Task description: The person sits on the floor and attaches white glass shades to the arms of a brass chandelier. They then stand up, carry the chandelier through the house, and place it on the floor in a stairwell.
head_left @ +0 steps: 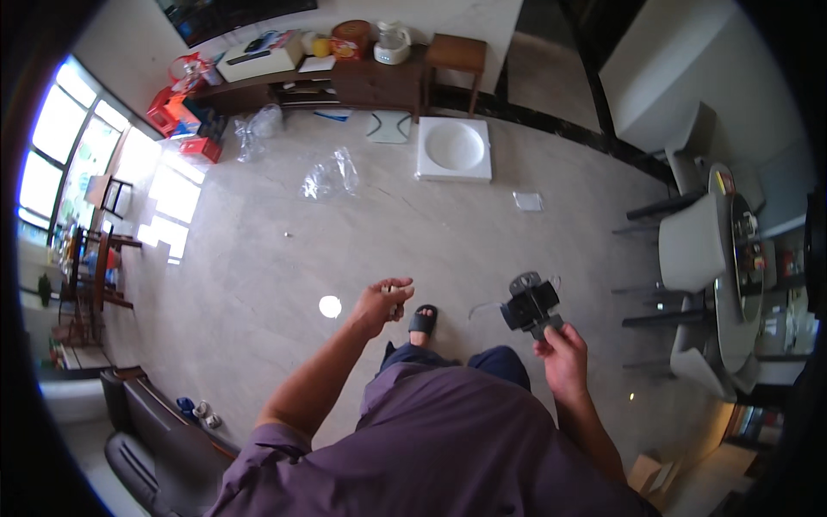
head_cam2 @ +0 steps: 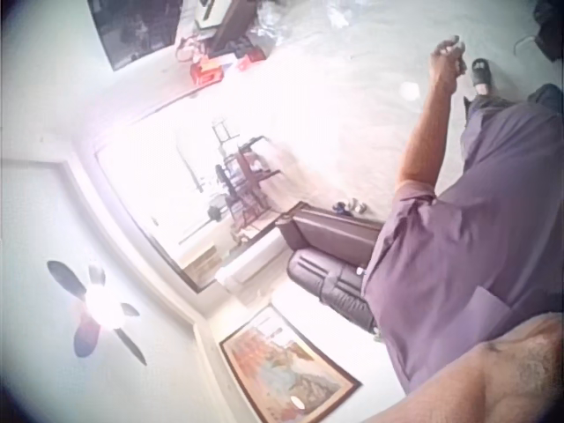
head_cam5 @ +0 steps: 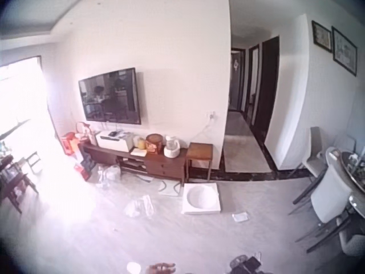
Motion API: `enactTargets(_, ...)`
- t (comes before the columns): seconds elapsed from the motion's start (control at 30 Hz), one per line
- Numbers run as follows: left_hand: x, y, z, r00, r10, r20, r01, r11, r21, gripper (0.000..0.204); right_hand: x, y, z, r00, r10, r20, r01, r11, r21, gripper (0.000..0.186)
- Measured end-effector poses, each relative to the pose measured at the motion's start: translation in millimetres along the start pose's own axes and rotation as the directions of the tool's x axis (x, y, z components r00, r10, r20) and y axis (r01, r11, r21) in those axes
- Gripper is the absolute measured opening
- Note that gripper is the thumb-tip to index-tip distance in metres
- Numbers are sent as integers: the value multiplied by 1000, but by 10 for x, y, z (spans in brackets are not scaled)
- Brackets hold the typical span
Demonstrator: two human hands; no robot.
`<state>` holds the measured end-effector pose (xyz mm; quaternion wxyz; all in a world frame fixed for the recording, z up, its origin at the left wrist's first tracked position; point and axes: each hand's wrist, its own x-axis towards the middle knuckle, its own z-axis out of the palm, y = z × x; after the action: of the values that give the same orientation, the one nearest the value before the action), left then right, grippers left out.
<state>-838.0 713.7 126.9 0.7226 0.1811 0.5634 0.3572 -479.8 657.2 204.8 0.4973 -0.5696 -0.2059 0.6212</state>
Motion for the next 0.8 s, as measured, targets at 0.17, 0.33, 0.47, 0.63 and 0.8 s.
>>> enactTargets(0.17,308,166,443,980,-31,196,3,990,141,37,155,-152,155,997,11,78,-6,997,-71,7)
enactTargets(0.33,241,472,1063,986,14,169,-66,950,306,42,658,-229,83,936,112,333,-27,968,-249,11)
enactTargets(0.47,199,485,1077,997,70,-24,-53,895,443,45,1039,-327,357,837,229,497,-43,933,-357,10)
enactTargets(0.63,290,662,609,966,127,-226,-77,973,217,43,1540,-313,1028,722,294,627,-17,913,-408,8)
enactTargets(0.8,687,897,-242,947,90,-307,-64,993,95,38,2273,-52,2070,633,415,654,-13,850,-526,9)
